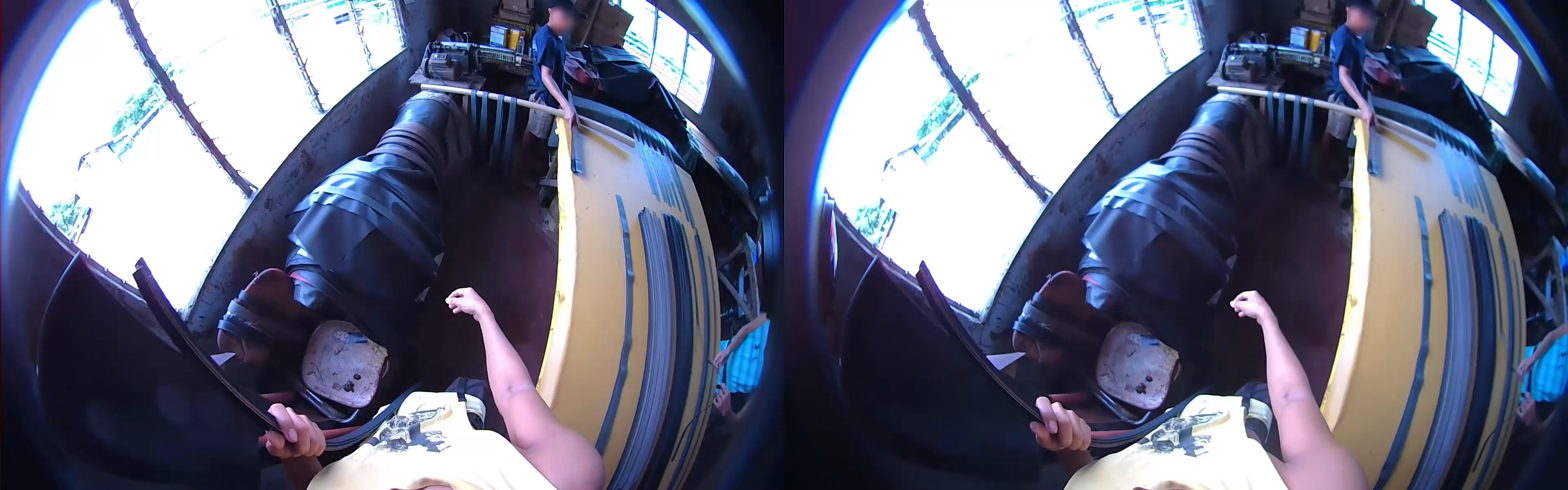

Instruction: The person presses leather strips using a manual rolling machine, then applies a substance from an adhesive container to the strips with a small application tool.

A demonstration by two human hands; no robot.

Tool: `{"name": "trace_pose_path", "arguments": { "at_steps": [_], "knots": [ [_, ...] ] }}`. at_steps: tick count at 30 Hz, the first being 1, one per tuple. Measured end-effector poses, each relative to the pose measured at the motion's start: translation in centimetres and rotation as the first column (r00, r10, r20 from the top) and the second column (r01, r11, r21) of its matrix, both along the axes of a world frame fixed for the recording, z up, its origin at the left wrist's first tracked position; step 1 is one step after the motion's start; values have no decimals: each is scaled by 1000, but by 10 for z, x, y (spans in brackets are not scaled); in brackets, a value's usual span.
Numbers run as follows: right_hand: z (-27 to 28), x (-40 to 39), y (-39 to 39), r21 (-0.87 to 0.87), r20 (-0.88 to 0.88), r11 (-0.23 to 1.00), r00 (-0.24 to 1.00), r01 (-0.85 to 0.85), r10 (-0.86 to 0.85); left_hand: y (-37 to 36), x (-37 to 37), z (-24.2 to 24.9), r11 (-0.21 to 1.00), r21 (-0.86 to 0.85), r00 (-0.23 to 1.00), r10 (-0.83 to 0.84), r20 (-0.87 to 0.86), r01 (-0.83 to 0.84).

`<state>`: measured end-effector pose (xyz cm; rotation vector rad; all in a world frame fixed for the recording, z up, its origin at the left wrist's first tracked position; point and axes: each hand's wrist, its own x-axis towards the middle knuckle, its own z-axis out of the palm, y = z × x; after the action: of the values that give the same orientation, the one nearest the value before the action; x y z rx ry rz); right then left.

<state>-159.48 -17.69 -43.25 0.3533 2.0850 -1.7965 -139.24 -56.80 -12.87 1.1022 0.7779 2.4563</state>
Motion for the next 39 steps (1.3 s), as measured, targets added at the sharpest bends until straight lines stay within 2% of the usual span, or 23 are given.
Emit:
{"name": "trace_pose_path", "arguments": {
  "at_steps": [4,7,8,9,11,12,14,16,17,18,19,22,25,30,31,33,34,35,37,38,39],
  "knots": [
    [-23,-75,18,26,148,998,987,51,-54,2,-44,2,989,-60,989,140,45,-137],
    [-73,-154,27,134,173,991,984,25,-48,9,-72,2,950,-158,957,283,66,-270],
    [-82,-181,27,255,85,967,996,0,-22,17,-79,1,922,-175,928,363,79,-346],
    [-74,-206,22,304,-50,949,996,84,-72,24,-89,2,899,-215,914,401,62,-381],
    [-41,-263,4,345,-334,905,934,250,-131,42,-107,2,835,-278,860,507,54,-475],
    [-14,-293,-5,337,-411,913,908,231,-78,56,-115,0,790,-303,814,576,73,-533],
    [38,-341,-31,302,-539,931,842,204,-10,75,-127,7,692,-380,713,693,112,-613],
    [61,-401,-61,280,-688,942,723,184,64,116,-145,28,549,-447,536,827,169,-706],
    [78,-424,-76,311,-686,938,719,153,111,135,-152,33,469,-473,429,881,198,-746],
    [85,-448,-93,325,-707,937,691,126,152,141,-155,33,479,-472,458,873,167,-740],
    [91,-469,-111,337,-726,936,661,102,190,151,-155,36,443,-497,419,893,165,-746],
    [96,-519,-160,549,-598,835,713,33,366,184,-160,40,330,-471,292,944,155,-818],
    [94,-537,-191,684,-410,725,776,-86,479,208,-162,37,248,-405,185,964,189,-880],
    [88,-545,-214,729,-351,673,774,-126,526,231,-173,41,172,-298,107,969,222,-939],
    [83,-553,-216,713,-307,682,802,-163,512,232,-171,40,150,-291,86,971,223,-945],
    [100,-561,-206,667,-154,654,792,-358,591,235,-166,38,112,-280,47,973,227,-954],
    [113,-555,-199,659,-179,676,804,-331,568,237,-166,40,102,-271,38,972,230,-957],
    [127,-550,-188,626,-145,674,791,-392,595,238,-163,40,86,-274,24,975,222,-958],
    [82,-561,-177,560,-377,777,747,-286,547,239,-154,39,49,-278,-10,978,208,-959],
    [84,-560,-164,478,-346,772,718,-420,604,240,-149,38,117,-176,63,955,289,-977],
    [95,-551,-150,388,-312,744,683,-544,661,238,-137,33,100,-188,49,965,256,-977]
  ]
}}
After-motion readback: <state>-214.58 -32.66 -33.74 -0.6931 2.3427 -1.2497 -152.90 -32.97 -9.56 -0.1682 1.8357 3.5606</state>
